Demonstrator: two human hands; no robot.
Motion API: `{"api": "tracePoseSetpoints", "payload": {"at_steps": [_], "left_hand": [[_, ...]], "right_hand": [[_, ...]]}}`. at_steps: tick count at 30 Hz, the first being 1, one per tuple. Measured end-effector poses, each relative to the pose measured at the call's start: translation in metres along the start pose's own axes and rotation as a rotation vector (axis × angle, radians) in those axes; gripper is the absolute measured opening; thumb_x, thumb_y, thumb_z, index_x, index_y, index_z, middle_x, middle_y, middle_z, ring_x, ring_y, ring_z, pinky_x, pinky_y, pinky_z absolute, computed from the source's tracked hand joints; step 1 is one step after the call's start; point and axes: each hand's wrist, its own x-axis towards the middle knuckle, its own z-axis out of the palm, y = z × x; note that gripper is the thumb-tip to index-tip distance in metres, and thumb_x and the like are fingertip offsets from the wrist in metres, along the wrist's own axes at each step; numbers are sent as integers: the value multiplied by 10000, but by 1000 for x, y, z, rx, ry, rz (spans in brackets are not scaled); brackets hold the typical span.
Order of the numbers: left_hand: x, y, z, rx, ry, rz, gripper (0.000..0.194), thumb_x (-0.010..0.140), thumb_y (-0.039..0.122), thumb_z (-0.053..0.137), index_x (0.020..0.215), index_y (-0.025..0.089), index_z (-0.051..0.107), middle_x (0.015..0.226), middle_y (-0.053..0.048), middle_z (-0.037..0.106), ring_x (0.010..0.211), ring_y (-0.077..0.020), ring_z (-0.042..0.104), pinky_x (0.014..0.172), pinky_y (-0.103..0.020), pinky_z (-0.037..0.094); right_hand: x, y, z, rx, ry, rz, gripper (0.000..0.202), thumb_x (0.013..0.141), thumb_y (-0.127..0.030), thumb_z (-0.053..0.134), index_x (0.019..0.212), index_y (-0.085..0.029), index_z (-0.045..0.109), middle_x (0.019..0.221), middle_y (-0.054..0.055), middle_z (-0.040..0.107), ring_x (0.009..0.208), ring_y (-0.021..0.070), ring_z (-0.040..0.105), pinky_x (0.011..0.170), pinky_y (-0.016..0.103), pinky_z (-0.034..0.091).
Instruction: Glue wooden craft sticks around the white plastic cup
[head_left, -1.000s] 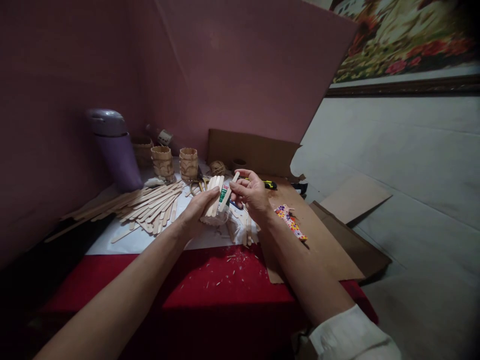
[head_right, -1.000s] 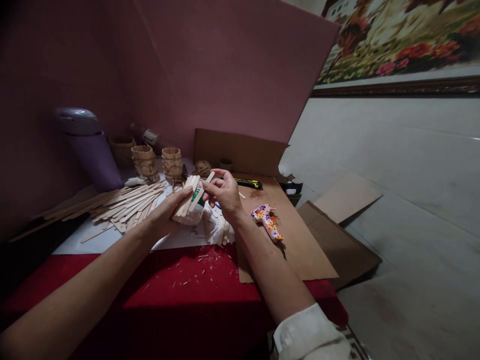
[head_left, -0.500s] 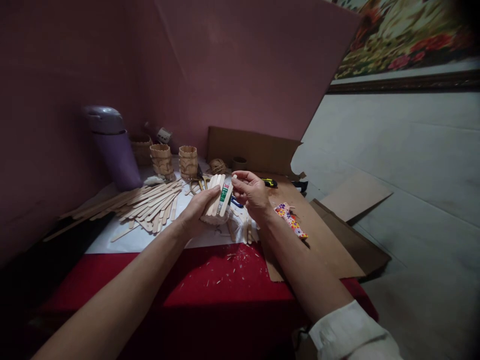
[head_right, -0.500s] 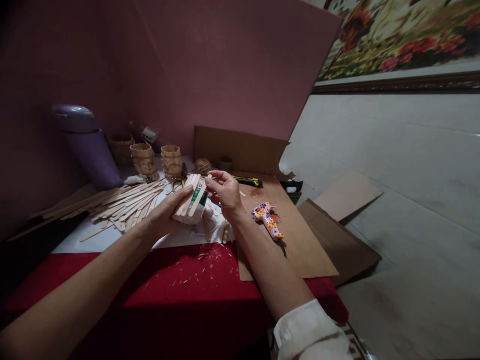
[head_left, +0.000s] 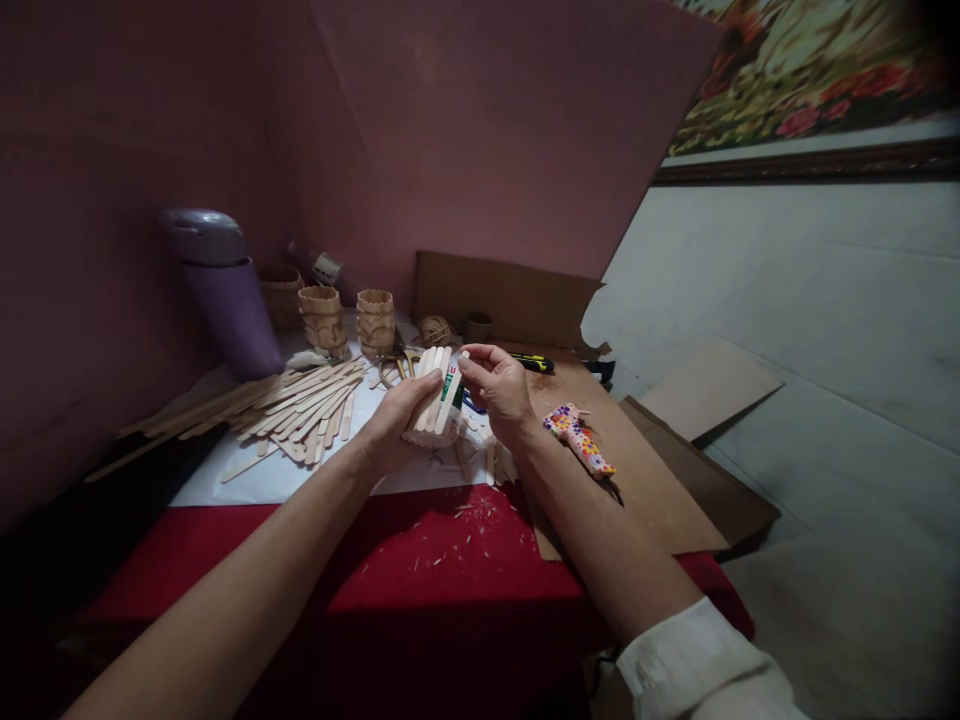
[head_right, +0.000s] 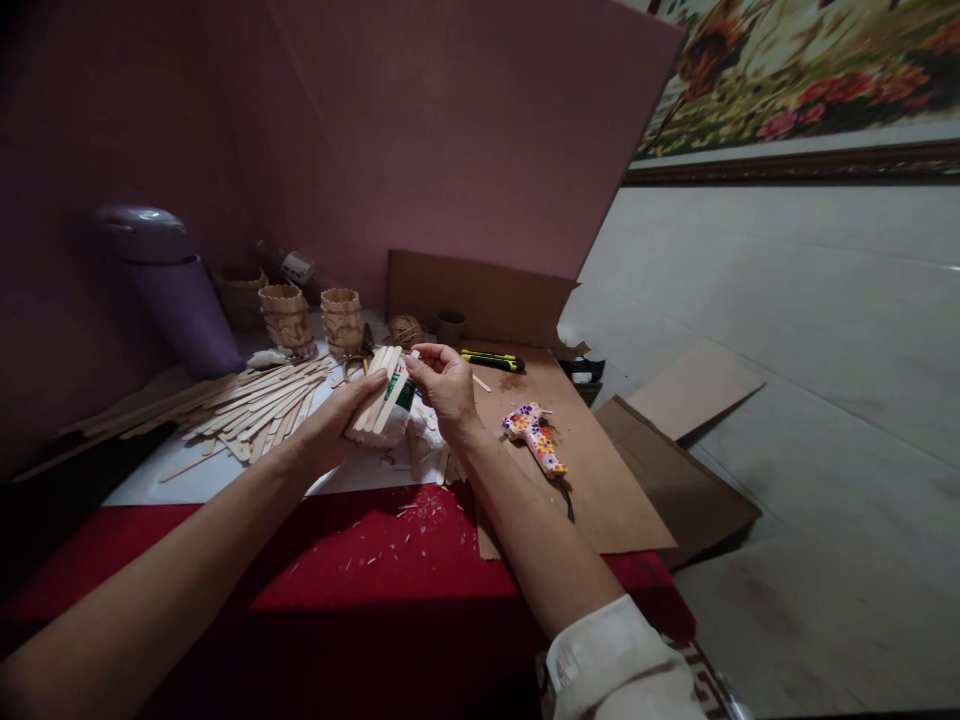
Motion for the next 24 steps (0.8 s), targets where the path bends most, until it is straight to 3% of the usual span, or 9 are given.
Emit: {"api": "tracePoseSetpoints", "payload": {"at_steps": [8,18,24], "left_hand": [[-4,4,6,18,-23,12,271,783,305,757,948,104,679,711,-48,701,514,-135,625,457,-227,516],[-5,1,6,58,-40,9,467,694,345,838,1033,98,634,776,-57,686,550,-140,614,494,-268,544],[-6,0,5,109,-31,25,511,639,357,870,1023,124,628,741,-21,656,544,-126,594,466,-233,483]], "right_hand": [[4,6,-1,-55,41,-84,355,576,-361,850,833,-190,674,694,-41,600,650,111,534,601,256,454],[7,22,-3,-117,76,-175,340,651,-416,811,875,-206,665,817,-5,656,770,151,584,755,313,484],[8,30,-4,-138,93,-200,328,689,-437,779,891,-203,669,858,14,670,807,165,599,788,330,492]]}}
